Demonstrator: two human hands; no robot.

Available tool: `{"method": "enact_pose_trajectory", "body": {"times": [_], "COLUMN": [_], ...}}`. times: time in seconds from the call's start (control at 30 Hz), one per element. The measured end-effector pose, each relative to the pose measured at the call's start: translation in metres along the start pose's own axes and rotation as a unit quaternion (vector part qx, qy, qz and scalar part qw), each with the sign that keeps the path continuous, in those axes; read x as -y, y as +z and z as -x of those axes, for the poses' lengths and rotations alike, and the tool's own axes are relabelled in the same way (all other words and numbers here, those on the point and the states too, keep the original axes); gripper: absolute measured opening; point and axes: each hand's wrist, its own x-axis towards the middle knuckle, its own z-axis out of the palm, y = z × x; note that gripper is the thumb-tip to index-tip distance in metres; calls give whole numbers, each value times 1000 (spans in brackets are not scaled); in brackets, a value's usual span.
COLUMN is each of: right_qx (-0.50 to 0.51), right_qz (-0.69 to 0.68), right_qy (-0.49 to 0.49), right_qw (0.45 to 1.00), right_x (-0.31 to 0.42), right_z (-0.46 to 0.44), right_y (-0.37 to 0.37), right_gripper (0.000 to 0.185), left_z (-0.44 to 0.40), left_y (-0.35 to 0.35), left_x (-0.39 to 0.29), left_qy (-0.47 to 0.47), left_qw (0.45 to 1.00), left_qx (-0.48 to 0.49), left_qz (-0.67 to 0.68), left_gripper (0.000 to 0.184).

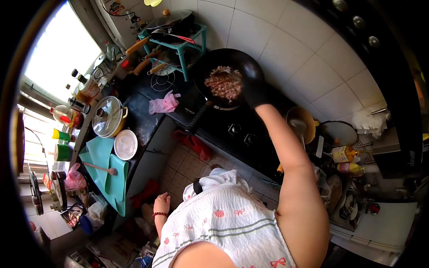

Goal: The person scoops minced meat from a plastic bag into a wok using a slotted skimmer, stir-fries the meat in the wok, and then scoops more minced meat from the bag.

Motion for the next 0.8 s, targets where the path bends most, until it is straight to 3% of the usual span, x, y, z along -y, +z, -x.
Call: {"method": "enact_pose_trajectory", "body": {"times": [0.1, 0.2, 0.3, 0.4, 0.5, 0.8], "right_qx": [85, 54, 35, 49, 33, 97], "right_qz": [-1, 21, 18, 67, 16, 87], "right_qy": [65, 77, 28, 12, 43, -17], "right_qw": [994, 995, 999, 997, 998, 991], "right_x": [23, -7, -17, 8, -17, 3], "right_z": [10, 10, 10, 18, 17, 26], "right_y": [-55, -27, -14, -48, -10, -49], "right_gripper": [31, 30, 30, 28, 29, 34], "left_z": [1, 3, 4, 5, 3, 4], "left_y": [-1, -2, 2, 0, -1, 2], "left_x": [1, 0, 3, 3, 2, 4], "left_qy": [-4, -11, -8, -8, -7, -6], "left_qw": [1000, 1000, 1000, 1000, 1000, 1000], "left_qx": [-7, -7, -1, -1, -1, 5], "left_qz": [2, 0, -2, -2, -2, -12], "left_gripper": [27, 27, 27, 28, 28, 29]}}
